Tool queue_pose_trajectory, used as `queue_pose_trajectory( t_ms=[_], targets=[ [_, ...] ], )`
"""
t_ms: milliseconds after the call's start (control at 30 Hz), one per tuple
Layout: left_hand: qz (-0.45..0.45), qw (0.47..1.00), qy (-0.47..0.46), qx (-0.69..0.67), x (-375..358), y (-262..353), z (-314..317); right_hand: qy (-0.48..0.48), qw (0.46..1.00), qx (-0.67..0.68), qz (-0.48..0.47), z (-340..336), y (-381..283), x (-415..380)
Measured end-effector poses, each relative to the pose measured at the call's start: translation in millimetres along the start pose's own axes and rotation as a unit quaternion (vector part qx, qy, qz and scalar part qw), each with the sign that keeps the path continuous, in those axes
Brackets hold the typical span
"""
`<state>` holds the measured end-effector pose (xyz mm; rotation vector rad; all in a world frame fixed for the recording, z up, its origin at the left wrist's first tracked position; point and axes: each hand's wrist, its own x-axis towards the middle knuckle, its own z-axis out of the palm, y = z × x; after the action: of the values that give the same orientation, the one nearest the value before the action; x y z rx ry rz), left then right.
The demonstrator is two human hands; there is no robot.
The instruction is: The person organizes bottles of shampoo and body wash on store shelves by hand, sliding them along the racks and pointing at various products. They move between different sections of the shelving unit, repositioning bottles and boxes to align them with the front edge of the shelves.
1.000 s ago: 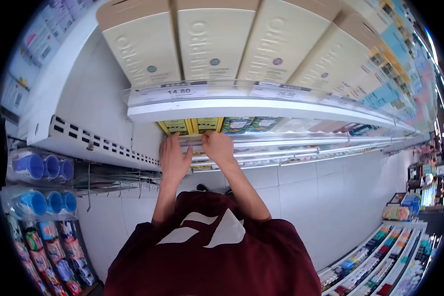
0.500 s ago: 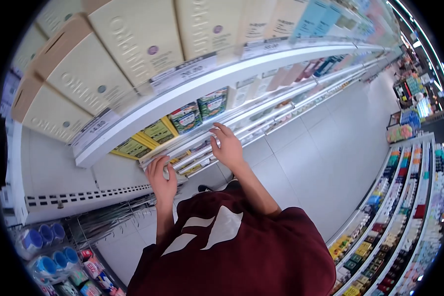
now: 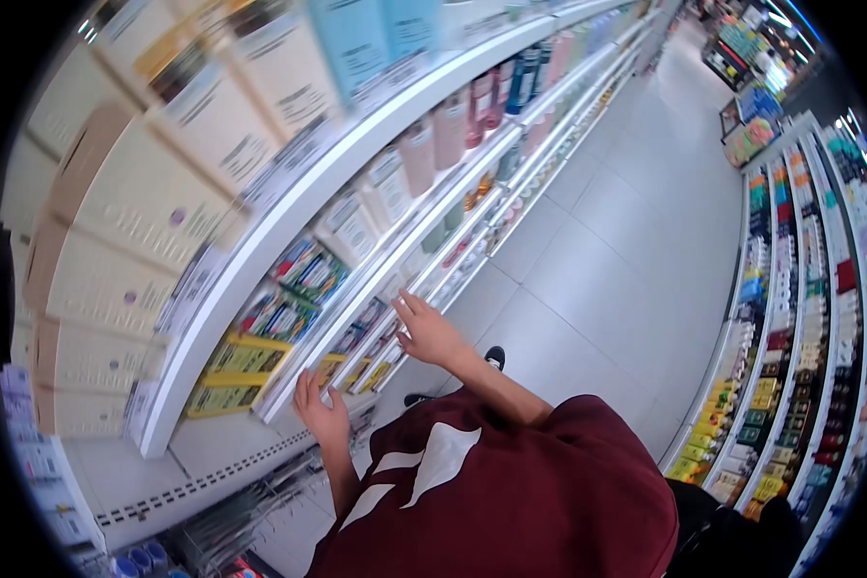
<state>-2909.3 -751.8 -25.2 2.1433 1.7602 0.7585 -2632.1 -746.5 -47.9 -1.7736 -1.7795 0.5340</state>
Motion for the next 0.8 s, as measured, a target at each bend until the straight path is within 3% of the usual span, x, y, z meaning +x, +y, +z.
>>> queue_pose_trajectory(
  t_ms=[200,500,633,800],
  targets=[
    [0.024,0.998,0.013,0.051,20.0,48.0,57.0,-0.036,0.996,0.011,0.075,-41.2,55.1,-29.3],
    [0.02,0.996,0.018,0.091,45.4,122.7,121.6,0.0,0.982,0.007,0.19,-120.2,189.5,-95.7],
    [0.077,0.993,0.043,0.074,60.5,170.7,157.4,-0.001,0.973,-0.005,0.232,-150.9,245.6,-122.3],
    [0.115,0.979,0.011,-0.166,86.6,244.9,216.3,0.041,0.97,0.027,0.236,-213.9,282.1,-135.2]
  ],
)
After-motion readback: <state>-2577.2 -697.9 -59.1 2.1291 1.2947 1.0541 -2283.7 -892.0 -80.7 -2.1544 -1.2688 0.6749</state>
